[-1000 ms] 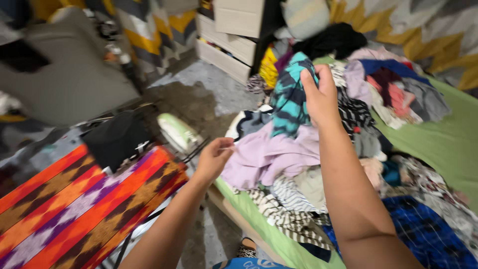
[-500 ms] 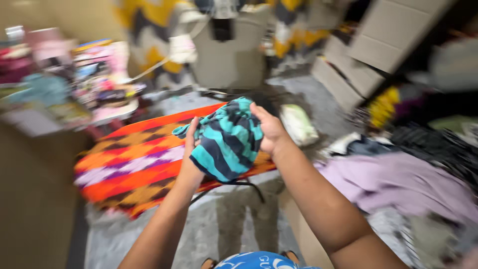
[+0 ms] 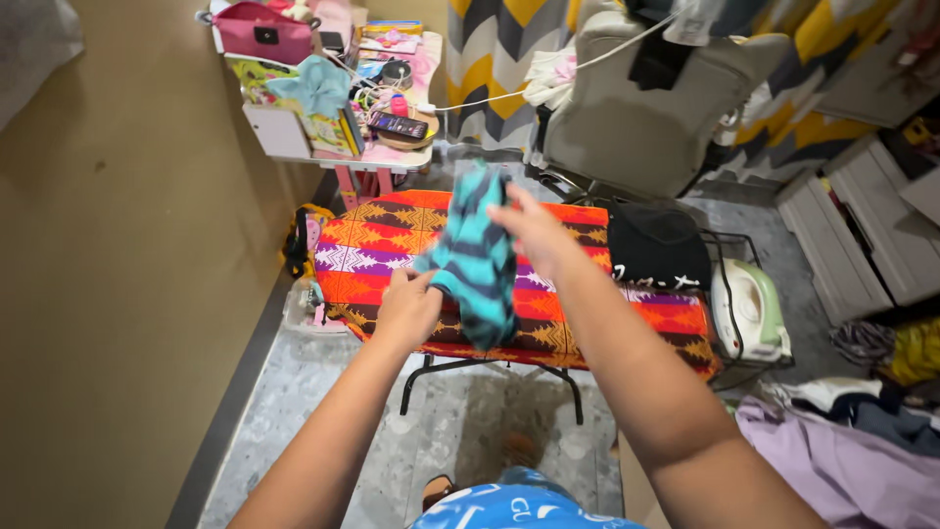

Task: The person folds a black t-shirt on an ironing board, then folds a striped shirt, and finally folds a beige t-shirt. Each garment is smoothed, folded in half, and stacked on the ironing board.

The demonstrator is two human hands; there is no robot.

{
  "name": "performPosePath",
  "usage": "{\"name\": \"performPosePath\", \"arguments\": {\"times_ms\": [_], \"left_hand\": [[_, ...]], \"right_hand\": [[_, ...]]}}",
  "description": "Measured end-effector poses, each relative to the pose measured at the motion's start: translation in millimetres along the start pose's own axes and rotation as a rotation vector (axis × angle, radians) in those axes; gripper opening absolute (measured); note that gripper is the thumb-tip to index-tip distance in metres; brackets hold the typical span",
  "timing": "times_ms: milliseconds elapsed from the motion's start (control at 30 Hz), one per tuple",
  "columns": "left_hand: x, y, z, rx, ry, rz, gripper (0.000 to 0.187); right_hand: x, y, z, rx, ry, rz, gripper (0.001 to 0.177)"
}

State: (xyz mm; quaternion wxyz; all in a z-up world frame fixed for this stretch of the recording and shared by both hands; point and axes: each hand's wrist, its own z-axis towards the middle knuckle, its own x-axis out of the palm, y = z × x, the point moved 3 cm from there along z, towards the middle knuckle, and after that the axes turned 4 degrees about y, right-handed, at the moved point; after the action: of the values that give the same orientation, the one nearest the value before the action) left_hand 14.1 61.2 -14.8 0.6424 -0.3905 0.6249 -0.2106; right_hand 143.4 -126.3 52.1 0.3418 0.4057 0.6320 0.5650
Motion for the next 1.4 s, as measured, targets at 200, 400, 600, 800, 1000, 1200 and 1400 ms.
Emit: {"name": "performPosePath", "arguments": {"times_ms": [200,400,600,800,1000,1200,1400], "left_hand": [[1,-2,39,0.173,-0.153,-0.073,0.025],[-4,-31,76,0.115,-0.225,-0.196,0.018],[0,-42,79,0.076,-0.14,-0.309,0.023],[-47,4,52,0.016,-0.097,-0.748,0.031],[-88,41,44,-0.051,-0.375,-0.387,0.038],[-25,19,37,-0.219,-0.129,0.551,0.029],[79,-37,38,0.085,0.266,-0.043,0.035]], "right_hand": [[2,-48,-19,-0.311,0.205,0.06,0.02],[37,-90,-7,-0.235,0.261,-0.166,0.019],[49,-152,59,0.178,0.276,0.082,0.037],[-29,-142,138,0.352,0.019,0.14,0.027],[-42,-93,142,0.225,0.216,0.609,0.024],[6,-49,98,0.057,0.403,0.892,0.024],[25,-47,55,0.048,0.496,0.892,0.025]]}}
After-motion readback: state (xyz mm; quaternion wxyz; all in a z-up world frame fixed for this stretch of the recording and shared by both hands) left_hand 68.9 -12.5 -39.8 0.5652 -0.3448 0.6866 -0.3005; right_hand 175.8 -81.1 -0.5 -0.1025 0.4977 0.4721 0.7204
